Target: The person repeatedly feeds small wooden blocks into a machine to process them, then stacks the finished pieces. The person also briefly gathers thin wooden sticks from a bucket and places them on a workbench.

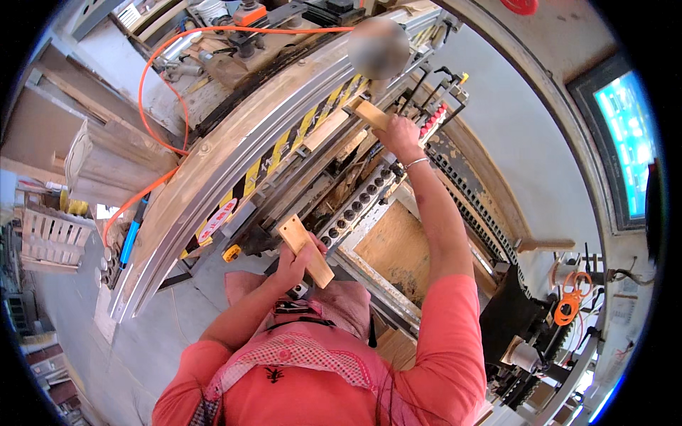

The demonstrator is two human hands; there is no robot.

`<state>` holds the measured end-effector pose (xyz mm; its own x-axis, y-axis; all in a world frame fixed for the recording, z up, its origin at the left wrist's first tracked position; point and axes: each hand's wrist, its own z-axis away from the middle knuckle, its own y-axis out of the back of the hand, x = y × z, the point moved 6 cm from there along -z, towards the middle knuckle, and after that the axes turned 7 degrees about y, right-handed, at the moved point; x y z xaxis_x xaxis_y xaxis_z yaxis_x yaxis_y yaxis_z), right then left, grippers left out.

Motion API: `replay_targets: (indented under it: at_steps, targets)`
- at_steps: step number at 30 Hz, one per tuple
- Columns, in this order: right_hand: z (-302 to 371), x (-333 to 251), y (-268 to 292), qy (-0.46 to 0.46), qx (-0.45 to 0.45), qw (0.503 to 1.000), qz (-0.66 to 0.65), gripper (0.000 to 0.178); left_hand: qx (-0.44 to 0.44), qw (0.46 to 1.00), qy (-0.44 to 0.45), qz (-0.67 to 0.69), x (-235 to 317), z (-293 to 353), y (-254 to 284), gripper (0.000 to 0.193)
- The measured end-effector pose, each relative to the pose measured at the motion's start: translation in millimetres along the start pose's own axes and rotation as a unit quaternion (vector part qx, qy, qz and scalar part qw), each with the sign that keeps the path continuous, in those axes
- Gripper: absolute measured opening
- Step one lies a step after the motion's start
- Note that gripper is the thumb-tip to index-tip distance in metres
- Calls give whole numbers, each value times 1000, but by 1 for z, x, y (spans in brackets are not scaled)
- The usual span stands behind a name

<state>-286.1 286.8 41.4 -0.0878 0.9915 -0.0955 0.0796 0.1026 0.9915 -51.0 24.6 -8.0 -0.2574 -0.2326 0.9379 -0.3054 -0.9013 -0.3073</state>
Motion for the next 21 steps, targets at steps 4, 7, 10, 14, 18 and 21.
replay_targets:
  at_steps: [4,7,10,14,18,21]
  targets:
    - [1,7,-9,-23,34,999,2,39,26,1000,10,6,9,-4,-5,22]
    - [3,1,-7,-17,40,999,-1,40,30,999,24,8,7,-3,-2,21]
    - [3,1,-6,-8,40,999,-1,41,13,1000,27,-2,1,-4,2,24]
    - [-5,-3,-8,-2,-5,1000,9,46,21,999,32,28,2,-4,1,21]
    - [-16,-13,-9,-2,-18,1000,16,45,17,998,34,45,4,-4,1,20]
    - [-16,-15,-9,-24,-18,1000,5,45,-7,999,30,24,-2,-5,5,28]
